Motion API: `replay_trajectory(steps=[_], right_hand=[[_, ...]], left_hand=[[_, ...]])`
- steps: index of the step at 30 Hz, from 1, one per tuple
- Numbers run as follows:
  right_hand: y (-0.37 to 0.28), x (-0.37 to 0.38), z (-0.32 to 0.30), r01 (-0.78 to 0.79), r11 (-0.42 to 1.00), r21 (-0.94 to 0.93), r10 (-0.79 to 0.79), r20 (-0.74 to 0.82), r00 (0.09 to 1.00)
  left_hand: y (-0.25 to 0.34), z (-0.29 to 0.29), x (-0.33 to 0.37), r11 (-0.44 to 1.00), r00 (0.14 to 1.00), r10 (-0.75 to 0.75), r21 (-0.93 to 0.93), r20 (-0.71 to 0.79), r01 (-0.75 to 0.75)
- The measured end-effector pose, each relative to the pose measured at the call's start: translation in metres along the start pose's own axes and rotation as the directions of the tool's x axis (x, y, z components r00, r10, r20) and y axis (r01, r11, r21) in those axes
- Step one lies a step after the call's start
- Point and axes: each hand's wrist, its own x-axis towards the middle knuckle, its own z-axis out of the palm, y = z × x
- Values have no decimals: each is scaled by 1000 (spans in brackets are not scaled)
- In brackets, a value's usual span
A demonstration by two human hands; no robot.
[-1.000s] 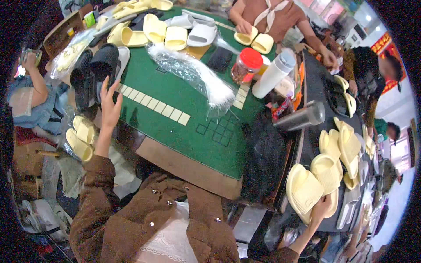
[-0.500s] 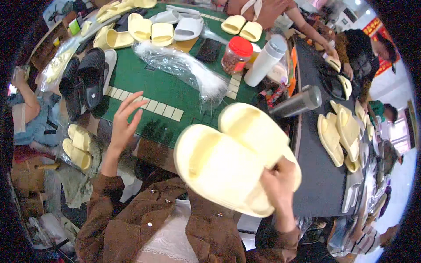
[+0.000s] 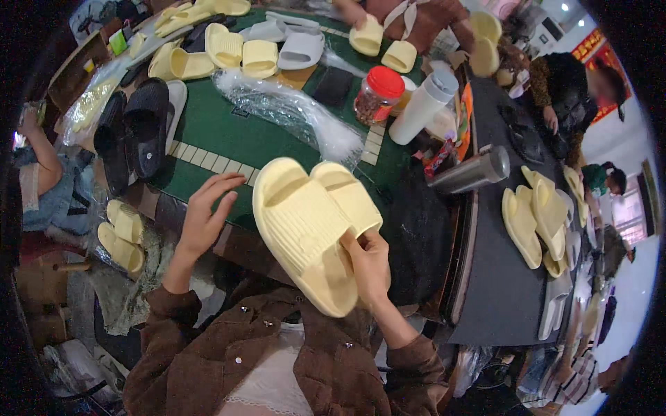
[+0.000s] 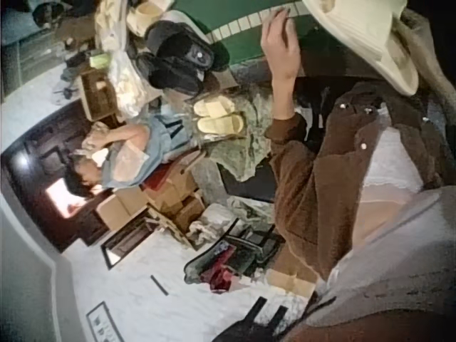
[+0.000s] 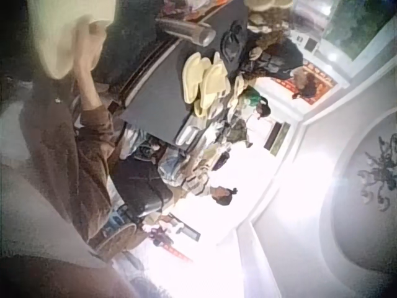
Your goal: The person assembles pairs of plastic slippers by hand at a workbench. They pick up individual slipper halves, align them, and press them together to form complete pairs. The person handles multiple pairs in yellow, black, and white, moving finished pairs aside and retrieving new ones from piles on the table.
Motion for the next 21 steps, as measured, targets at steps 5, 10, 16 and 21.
replay_trajectory(steps=[5, 10, 16, 21], right_hand=[[23, 12, -8, 3, 987, 162, -8, 34, 999], [17, 8, -1, -99, 988, 121, 71, 215, 974], [13, -1, 13, -87, 983, 163, 25, 347, 937], [15, -5, 19, -117, 974, 192, 30, 406, 914]], left_hand=[[8, 24, -5, 973, 966, -117, -167, 230, 157], [0, 52, -17, 1000, 964, -27, 15, 264, 24], [-12, 70, -11, 981, 973, 64, 162, 222, -102], [-15, 69, -3, 988, 981, 34, 140, 193, -62]])
